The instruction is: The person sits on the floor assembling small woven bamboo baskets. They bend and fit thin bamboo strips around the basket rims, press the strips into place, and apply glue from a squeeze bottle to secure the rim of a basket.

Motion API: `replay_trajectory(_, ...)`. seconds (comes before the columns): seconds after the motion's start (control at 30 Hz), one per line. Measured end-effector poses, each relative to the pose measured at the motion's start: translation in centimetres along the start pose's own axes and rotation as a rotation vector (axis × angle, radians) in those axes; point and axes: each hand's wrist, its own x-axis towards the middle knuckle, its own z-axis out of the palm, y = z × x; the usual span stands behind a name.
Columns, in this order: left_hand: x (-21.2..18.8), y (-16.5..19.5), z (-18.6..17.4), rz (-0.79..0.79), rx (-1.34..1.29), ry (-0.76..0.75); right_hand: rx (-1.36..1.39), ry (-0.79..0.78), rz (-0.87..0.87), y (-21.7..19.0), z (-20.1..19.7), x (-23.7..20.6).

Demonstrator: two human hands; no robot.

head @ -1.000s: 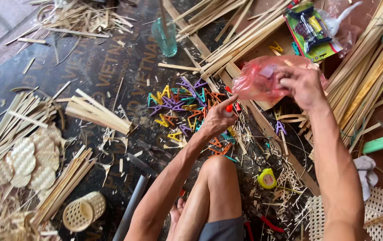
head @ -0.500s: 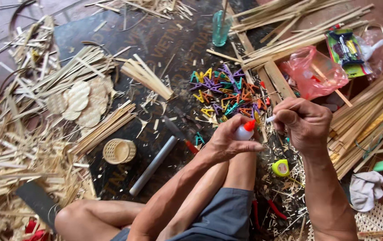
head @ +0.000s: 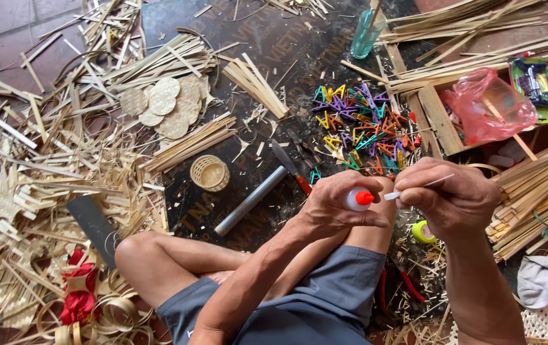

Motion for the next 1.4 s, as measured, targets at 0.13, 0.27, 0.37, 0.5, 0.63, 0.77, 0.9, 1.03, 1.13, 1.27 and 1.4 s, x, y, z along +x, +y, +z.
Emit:
replay_trajectory(0.13, -1.1, 0.4, -0.8, 0.163, 0.056, 0.032, 0.065, 0.003, 0.001, -0.9, 1.8, -0.2)
replay_trajectory(0.27, -2.6, 0.7, -1.8, 0.171, 0.012, 0.027, -0.019, -0.102, -0.071, -2.0, 3.1, -0.4)
replay_trajectory(0.37, -3.8, 0.8, -2.1, 0.133, -0.015, 0.034, -0.095, -0.158, -0.09, -2.2, 4.0, -0.5)
replay_trajectory(0.5, -5.5, 0.7, -2.2, 0.051, -0.132, 0.029, -0.095, -0.174, -0.124, -1.7, 5.2, -0.5)
replay_trajectory(0.63, -7.4, 0.4, -2.4, -0.085, -0.327, 0.034, -0.039, -0.16, -0.086, -1.4, 6.2, -0.7)
replay_trajectory(0.77, -9.2, 0.2, -2.5, -0.189, -0.334, 0.05, 0.022, -0.197, -0.071, -1.0, 7.3, -0.8)
replay_trajectory(0.9, -10.8, -0.2, -2.6, -0.265, -0.3, 0.069, -0.061, -0.235, -0.06, -0.4, 8.1, -0.7)
replay_trajectory(1.03, -11.4, -0.9, -3.0, -0.207, -0.149, 0.088, -0.051, -0.258, -0.067, 0.4, 8.7, -0.4)
replay_trajectory(1.13, -11.6, -1.0, -3.0, -0.169, -0.104, 0.119, -0.044, -0.275, -0.052, 0.9, 9.2, -0.1)
replay_trajectory(1.27, -11.8, -0.7, -3.1, -0.251, -0.129, 0.12, -0.096, -0.311, -0.036, 1.3, 9.3, 0.3)
replay_trajectory(1.4, -11.6, -0.5, -3.3, -0.386, -0.294, 0.082, -0.082, -0.336, -0.023, 1.7, 9.1, 0.7)
